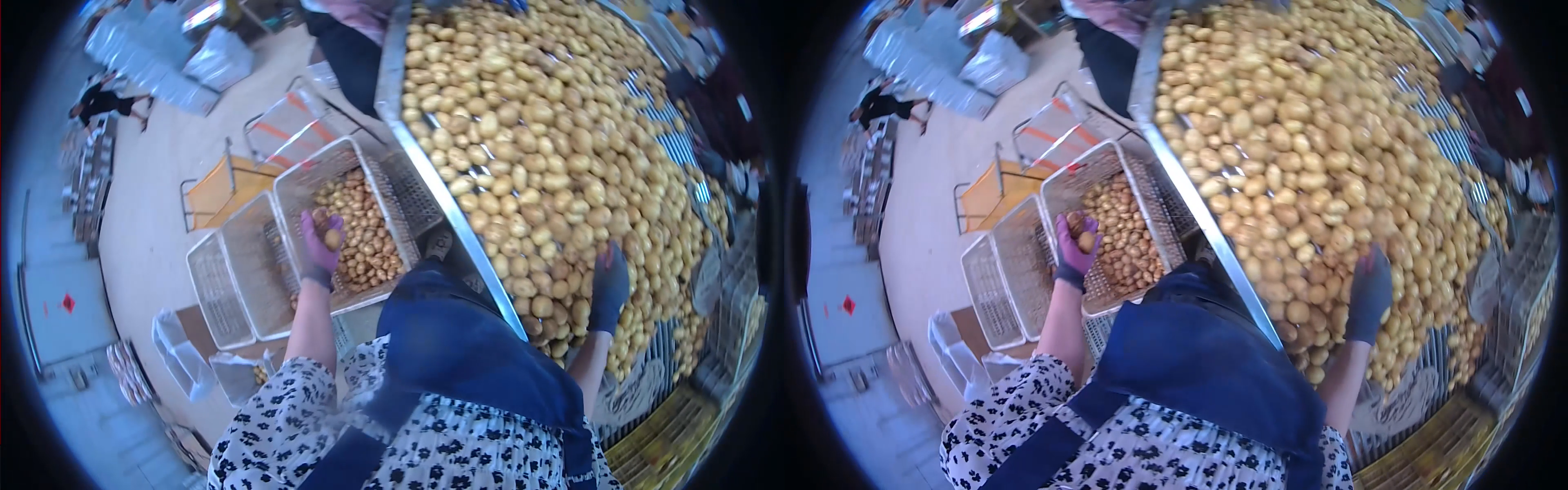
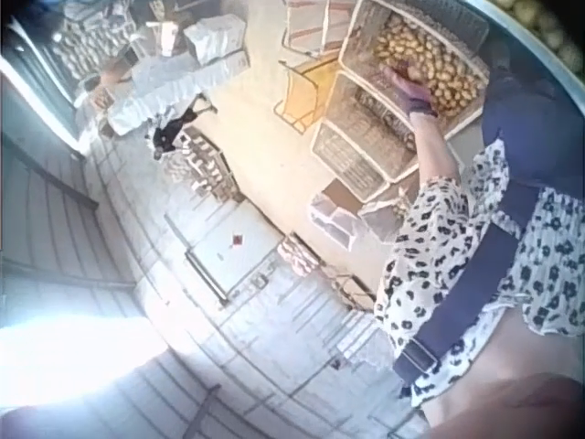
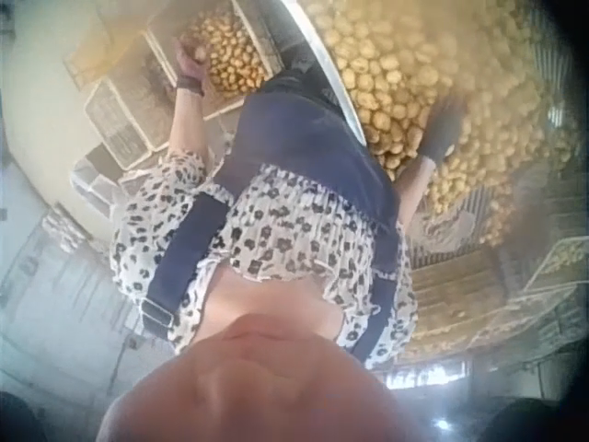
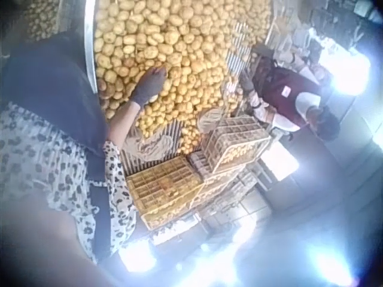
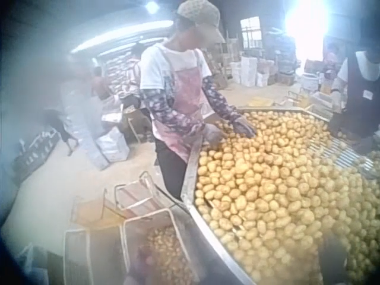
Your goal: The person sorts potatoes on a metal table by hand, moving some into baskets and wiping others with a large cloth.
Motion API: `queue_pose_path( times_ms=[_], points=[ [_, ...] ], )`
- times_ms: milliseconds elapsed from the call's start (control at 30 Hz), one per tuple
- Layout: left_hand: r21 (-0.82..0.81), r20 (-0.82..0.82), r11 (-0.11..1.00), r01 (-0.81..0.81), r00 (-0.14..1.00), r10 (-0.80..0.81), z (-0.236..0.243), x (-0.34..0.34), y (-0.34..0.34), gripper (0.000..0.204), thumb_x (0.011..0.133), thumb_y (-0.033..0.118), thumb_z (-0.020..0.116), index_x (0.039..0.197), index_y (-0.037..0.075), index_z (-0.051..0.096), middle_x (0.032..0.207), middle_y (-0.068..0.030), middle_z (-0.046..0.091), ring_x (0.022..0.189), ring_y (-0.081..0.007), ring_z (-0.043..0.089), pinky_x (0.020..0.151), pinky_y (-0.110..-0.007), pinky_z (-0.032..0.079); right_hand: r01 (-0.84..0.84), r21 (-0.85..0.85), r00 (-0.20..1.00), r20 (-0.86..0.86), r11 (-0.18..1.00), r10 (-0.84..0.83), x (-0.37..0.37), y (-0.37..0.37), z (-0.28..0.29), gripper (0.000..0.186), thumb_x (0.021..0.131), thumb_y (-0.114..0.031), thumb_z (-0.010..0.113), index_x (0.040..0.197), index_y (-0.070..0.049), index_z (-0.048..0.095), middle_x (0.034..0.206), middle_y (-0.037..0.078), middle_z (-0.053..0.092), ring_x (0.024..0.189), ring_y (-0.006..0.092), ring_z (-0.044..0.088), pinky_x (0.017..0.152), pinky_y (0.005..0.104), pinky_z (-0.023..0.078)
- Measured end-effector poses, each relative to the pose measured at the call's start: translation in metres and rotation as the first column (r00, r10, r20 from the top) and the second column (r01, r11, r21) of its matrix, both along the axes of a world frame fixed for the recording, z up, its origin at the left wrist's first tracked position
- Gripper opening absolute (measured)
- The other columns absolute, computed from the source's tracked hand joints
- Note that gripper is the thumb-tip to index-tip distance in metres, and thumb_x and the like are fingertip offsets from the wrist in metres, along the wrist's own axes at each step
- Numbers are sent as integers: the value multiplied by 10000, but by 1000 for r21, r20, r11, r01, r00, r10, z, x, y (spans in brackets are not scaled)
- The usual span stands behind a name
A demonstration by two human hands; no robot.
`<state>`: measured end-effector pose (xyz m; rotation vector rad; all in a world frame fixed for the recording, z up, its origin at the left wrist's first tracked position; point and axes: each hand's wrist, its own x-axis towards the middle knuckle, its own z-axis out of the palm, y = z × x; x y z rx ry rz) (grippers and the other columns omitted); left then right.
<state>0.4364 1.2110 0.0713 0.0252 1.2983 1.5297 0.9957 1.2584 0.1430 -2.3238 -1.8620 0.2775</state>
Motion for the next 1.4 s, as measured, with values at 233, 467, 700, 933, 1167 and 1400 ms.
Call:
queue_pose_path(
  times_ms=[233,467,700,933,1167,1400],
  points=[
    [195,88,912,-362,932,351,-19,-51,-34,378,900,474,493,907,100,543,826,-57,546,779,-203,532,797,-382,478,-51,-89,998,16,995,53,4,12,6,415,833,-243,617,1189,-52,523,1054,161,618,919,327,604,757,412,482],
    [-18,374,786,-618,725,579,-4,-137,-61,476,916,345,379,1212,-8,497,1153,-148,575,1024,-275,569,916,-391,449,-139,27,960,249,990,128,6,11,-8,121,822,-235,559,900,-144,569,717,98,614,666,291,618,566,434,483],
    [254,10,921,296,951,-309,18,100,73,344,959,220,443,1226,10,492,1013,-47,560,927,-150,538,808,-278,449,407,53,508,-843,912,-178,9,-21,15,323,916,-316,536,1151,-94,541,868,43,620,721,157,585,652,262,493],
    [361,336,418,834,302,-892,99,304,84,339,967,262,447,1243,65,458,1138,-84,584,1008,-229,591,917,-394,477,508,-219,8,-966,833,-259,-23,-56,77,439,922,-235,552,1296,-32,443,960,25,576,866,100,555,702,215,466],
    [360,732,525,771,116,-672,84,331,64,432,910,448,494,1115,69,525,1034,-50,556,983,-230,565,921,-449,451,148,239,982,-148,960,-115,-29,-39,45,365,829,-166,588,1190,-135,538,1056,138,597,979,307,572,777,379,497],
    [324,729,599,732,211,-651,78,278,81,460,901,475,484,1091,62,553,996,-62,570,784,-182,561,647,-260,482,102,144,983,-170,984,-77,-39,-9,44,240,874,-260,561,1044,-90,564,886,106,606,827,286,595,686,408,485]
  ],
)
